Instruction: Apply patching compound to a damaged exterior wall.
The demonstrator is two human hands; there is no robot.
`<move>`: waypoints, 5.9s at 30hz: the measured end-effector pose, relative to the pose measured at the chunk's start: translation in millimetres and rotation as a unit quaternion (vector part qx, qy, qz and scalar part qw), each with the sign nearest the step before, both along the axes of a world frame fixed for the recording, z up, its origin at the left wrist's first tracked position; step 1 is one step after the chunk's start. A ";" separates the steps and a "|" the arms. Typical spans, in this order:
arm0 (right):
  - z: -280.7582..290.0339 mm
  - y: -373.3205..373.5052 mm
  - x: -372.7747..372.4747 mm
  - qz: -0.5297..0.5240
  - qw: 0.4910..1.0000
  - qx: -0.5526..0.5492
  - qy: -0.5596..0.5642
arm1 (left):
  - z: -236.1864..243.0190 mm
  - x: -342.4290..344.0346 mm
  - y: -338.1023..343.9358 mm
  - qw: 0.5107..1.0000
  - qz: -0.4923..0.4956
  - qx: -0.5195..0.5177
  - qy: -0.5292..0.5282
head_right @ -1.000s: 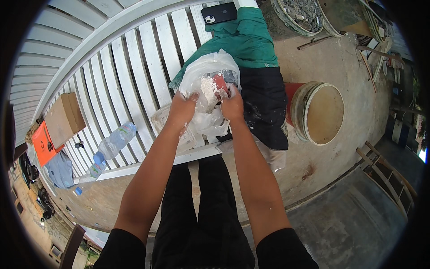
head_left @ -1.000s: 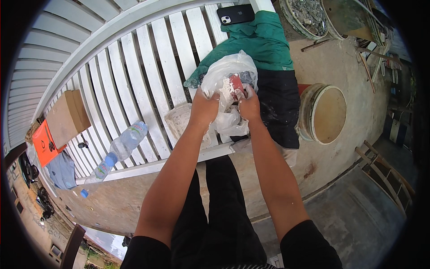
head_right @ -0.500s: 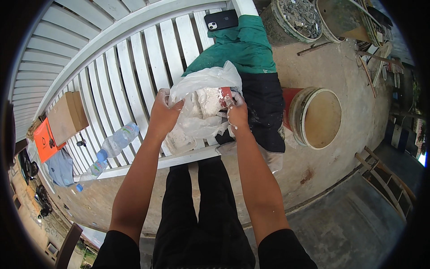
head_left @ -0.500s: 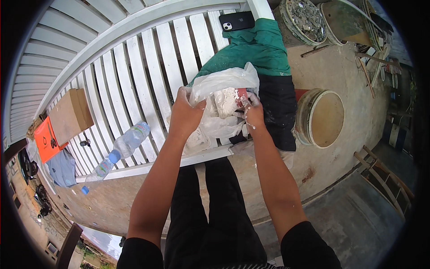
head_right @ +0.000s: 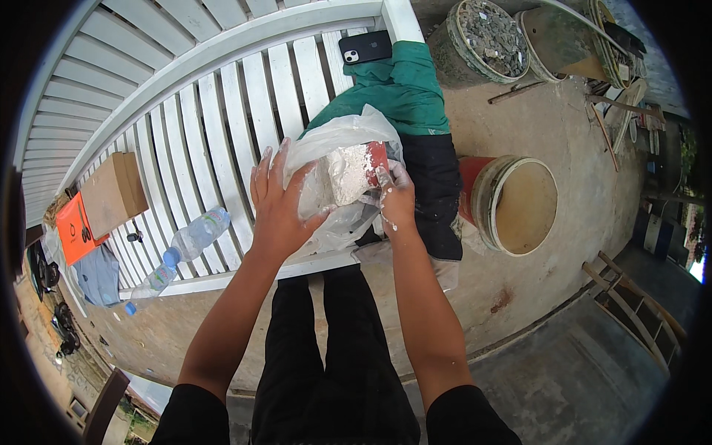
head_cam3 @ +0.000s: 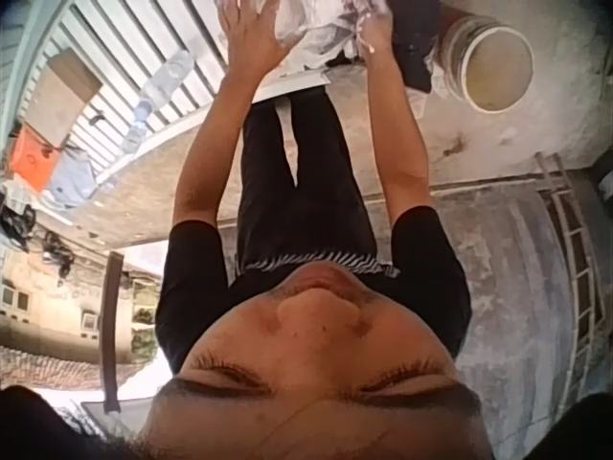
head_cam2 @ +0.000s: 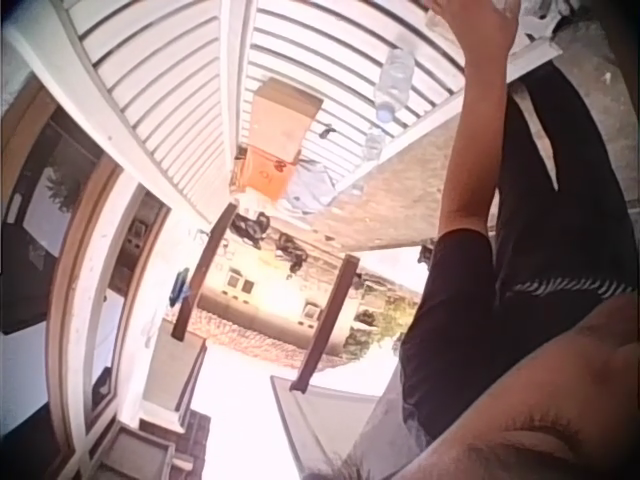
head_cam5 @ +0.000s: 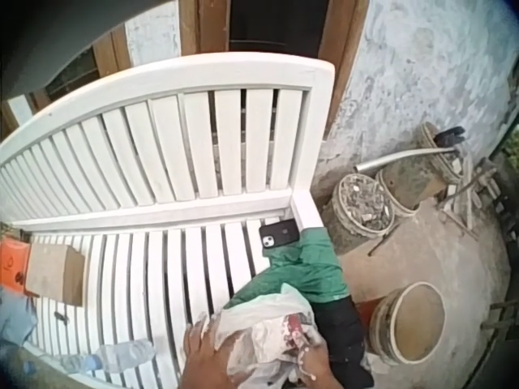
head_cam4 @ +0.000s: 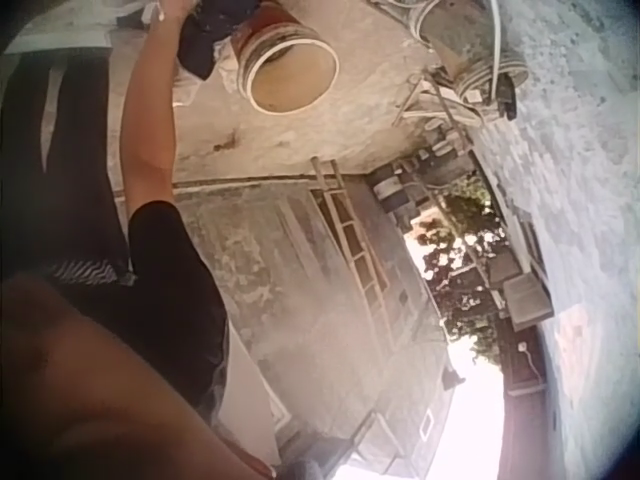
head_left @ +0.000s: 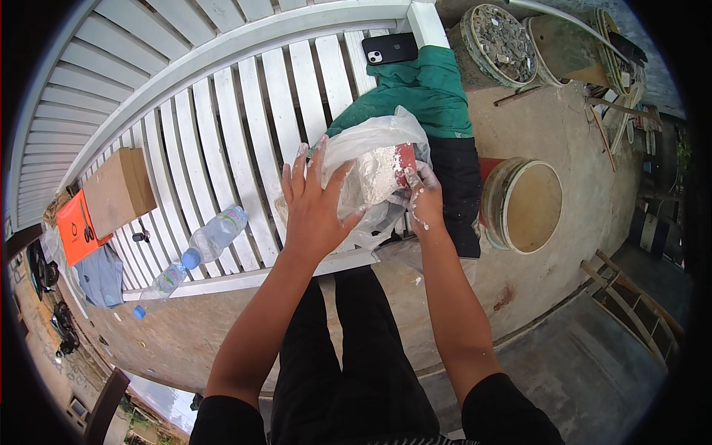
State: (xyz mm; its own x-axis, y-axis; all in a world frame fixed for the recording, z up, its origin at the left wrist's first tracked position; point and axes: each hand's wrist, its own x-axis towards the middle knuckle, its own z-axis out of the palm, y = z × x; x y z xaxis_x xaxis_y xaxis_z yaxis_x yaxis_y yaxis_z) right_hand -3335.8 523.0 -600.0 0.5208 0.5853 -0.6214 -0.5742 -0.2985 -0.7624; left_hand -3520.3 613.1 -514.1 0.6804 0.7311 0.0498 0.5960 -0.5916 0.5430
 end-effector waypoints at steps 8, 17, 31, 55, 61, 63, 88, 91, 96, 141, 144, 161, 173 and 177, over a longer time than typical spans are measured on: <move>4.5 -11.6 -12.3 0.006 1.000 0.021 0.014 | -22.9 -3.2 5.7 0.997 0.020 -0.069 -0.004; 62.7 -17.4 -24.0 -0.024 0.999 0.037 -0.002 | -29.6 -55.9 -9.3 0.952 0.137 -0.131 -0.241; 101.1 -12.0 -99.0 0.050 0.995 0.053 0.067 | -123.0 -130.9 -71.9 0.852 0.407 -0.322 -0.066; -6.2 -15.1 -208.4 0.124 0.954 -0.068 -0.263 | -138.5 -173.1 -62.7 0.782 0.403 -0.447 -0.164; -27.5 -21.0 -225.6 0.172 0.837 -0.151 -0.496 | -147.3 -179.9 -60.4 0.774 0.392 -0.465 -0.176; -25.6 -16.9 -236.9 0.183 0.821 -0.137 -0.523 | -153.2 -188.2 -60.6 0.798 0.385 -0.431 -0.170; -29.3 -9.2 -242.9 0.232 0.775 -0.126 -0.574 | -164.4 -194.7 -76.4 0.760 0.424 -0.422 -0.253; -30.9 -12.2 -237.3 0.232 0.729 -0.098 -0.636 | -156.6 -188.6 -79.5 0.774 0.413 -0.419 -0.232; -19.4 -4.9 -237.6 0.237 0.768 -0.099 -0.587 | -167.0 -195.3 -78.2 0.785 0.400 -0.415 -0.226; 1.2 -8.6 -201.4 0.193 0.876 -0.027 -0.441 | -125.7 -215.0 -8.2 0.845 0.384 -0.188 -0.321; 25.8 -9.9 -209.1 0.244 0.786 -0.038 -0.567 | -114.4 -218.2 -8.7 0.883 0.337 -0.131 -0.299; -21.1 6.6 -239.0 0.522 0.699 -0.198 -0.447 | -101.3 -243.7 -19.7 0.969 0.243 0.047 -0.009; -30.5 2.7 -232.5 0.559 0.671 -0.207 -0.440 | -107.2 -248.5 -20.1 0.968 0.242 0.040 0.048; -27.8 6.8 -235.4 0.568 0.659 -0.232 -0.435 | -107.6 -248.0 -19.2 0.970 0.234 0.039 0.062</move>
